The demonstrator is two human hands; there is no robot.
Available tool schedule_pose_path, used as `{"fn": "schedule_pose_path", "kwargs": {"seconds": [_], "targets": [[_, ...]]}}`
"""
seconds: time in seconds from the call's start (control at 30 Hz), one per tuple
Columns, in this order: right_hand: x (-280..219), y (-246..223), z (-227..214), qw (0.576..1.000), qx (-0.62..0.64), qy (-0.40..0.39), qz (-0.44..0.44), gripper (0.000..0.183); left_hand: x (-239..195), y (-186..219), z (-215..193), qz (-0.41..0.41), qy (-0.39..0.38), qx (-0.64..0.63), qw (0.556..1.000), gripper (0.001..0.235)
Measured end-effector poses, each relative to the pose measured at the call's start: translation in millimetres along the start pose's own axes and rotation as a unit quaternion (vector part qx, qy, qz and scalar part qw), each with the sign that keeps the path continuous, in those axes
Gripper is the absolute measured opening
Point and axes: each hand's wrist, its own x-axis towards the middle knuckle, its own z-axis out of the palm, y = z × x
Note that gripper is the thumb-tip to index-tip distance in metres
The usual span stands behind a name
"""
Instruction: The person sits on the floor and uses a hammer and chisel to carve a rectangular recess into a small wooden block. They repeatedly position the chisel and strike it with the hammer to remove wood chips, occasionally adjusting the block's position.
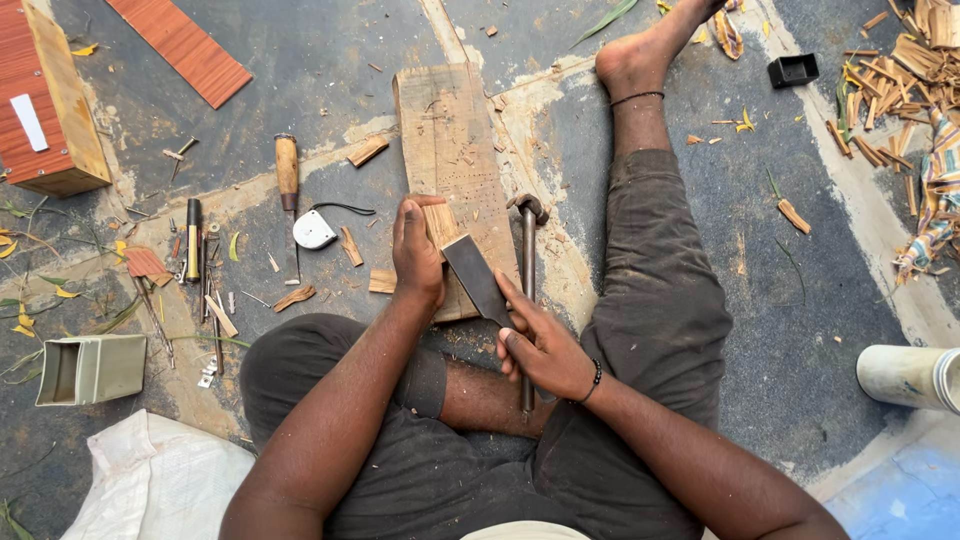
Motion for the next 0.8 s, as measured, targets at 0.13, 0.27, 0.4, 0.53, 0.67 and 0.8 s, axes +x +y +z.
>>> {"fn": "schedule_pose_path", "kwargs": {"seconds": [0.13,0.27,0.4,0.53,0.67,0.8], "targets": [[-6.5,0.1,11.0,0.999,-0.052,0.014,0.006,0.074,-3.5,1.0,0.6,0.019,0.003,0.031,0.999,0.054],[-8.3,-6.4,11.4,0.999,-0.027,0.025,-0.001,0.075,-3.9,-3.6,4.3,0.098,0.019,0.17,0.98,0.058],[-19.6,-7.6,19.2,0.998,-0.037,0.018,0.039,0.073,-7.8,-2.2,0.8,0.111,0.026,0.178,0.977,0.057],[-13.1,-9.0,15.3,0.999,-0.009,0.044,0.018,0.076,-3.8,-3.3,6.2,0.117,0.044,0.205,0.971,0.058],[-21.9,1.0,20.4,0.999,0.019,0.024,0.014,0.075,-8.9,-6.8,6.9,-0.016,0.055,-0.004,0.998,0.048],[-5.1,3.0,10.6,0.997,0.06,0.053,0.001,0.071,-14.0,-6.8,9.7,0.047,0.022,0.141,0.989,0.054]]}}
